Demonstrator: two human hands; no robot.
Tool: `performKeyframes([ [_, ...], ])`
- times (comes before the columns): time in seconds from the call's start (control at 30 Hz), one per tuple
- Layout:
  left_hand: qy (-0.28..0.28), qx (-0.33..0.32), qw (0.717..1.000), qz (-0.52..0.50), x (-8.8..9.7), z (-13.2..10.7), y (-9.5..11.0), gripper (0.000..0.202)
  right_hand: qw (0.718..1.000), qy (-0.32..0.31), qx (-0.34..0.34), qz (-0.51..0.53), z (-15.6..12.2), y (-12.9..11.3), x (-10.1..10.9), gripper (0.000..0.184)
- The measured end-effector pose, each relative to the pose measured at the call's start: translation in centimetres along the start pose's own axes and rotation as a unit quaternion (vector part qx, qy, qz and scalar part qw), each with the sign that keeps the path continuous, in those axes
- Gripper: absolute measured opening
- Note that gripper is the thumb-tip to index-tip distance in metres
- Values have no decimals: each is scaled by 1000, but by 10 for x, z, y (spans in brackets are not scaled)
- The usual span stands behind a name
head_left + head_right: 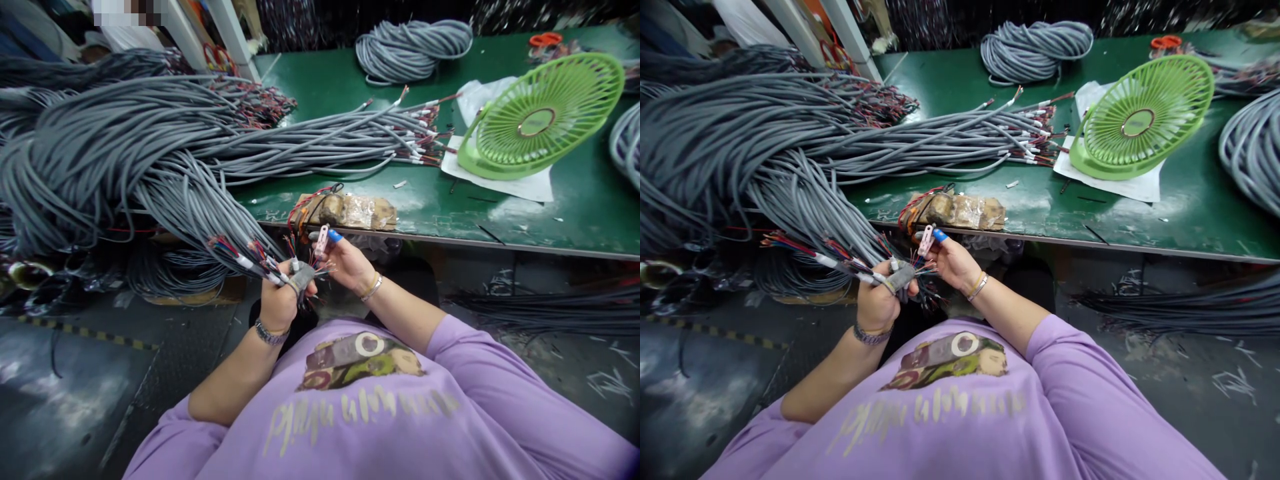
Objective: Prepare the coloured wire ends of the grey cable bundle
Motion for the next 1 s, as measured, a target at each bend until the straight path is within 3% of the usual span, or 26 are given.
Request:
performKeyframes([
  [0.13,1,5,1000,-14,-3,3,-6,18,977,42,182,-100,-1,1,7,40],
  [0.2,1,4,1000,-13,-3,4,-9,19,968,52,219,-115,1,2,10,44],
  [0.27,8,3,1000,-9,-3,5,-10,18,976,42,193,-96,4,4,11,46],
  [0.37,16,2,1000,-1,-4,4,-11,16,995,12,92,-39,9,7,8,49],
  [0.5,16,-5,1000,8,-3,4,-14,19,999,6,0,33,12,8,2,46],
  [0.8,17,-5,1000,20,-1,5,-19,18,997,33,4,76,15,8,-1,40],
  [1.0,12,-24,1000,16,1,3,-19,18,997,5,-17,81,12,10,0,47],
])
Point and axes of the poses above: each hand's wrist, its own z-axis towards the middle knuckle, its own x-axis out of the back of the hand, y = z × x, the point moved 2 cm from there along z, towards the middle knuckle, and after that the axes turned 6 degrees about z, right-handed, at the moved point
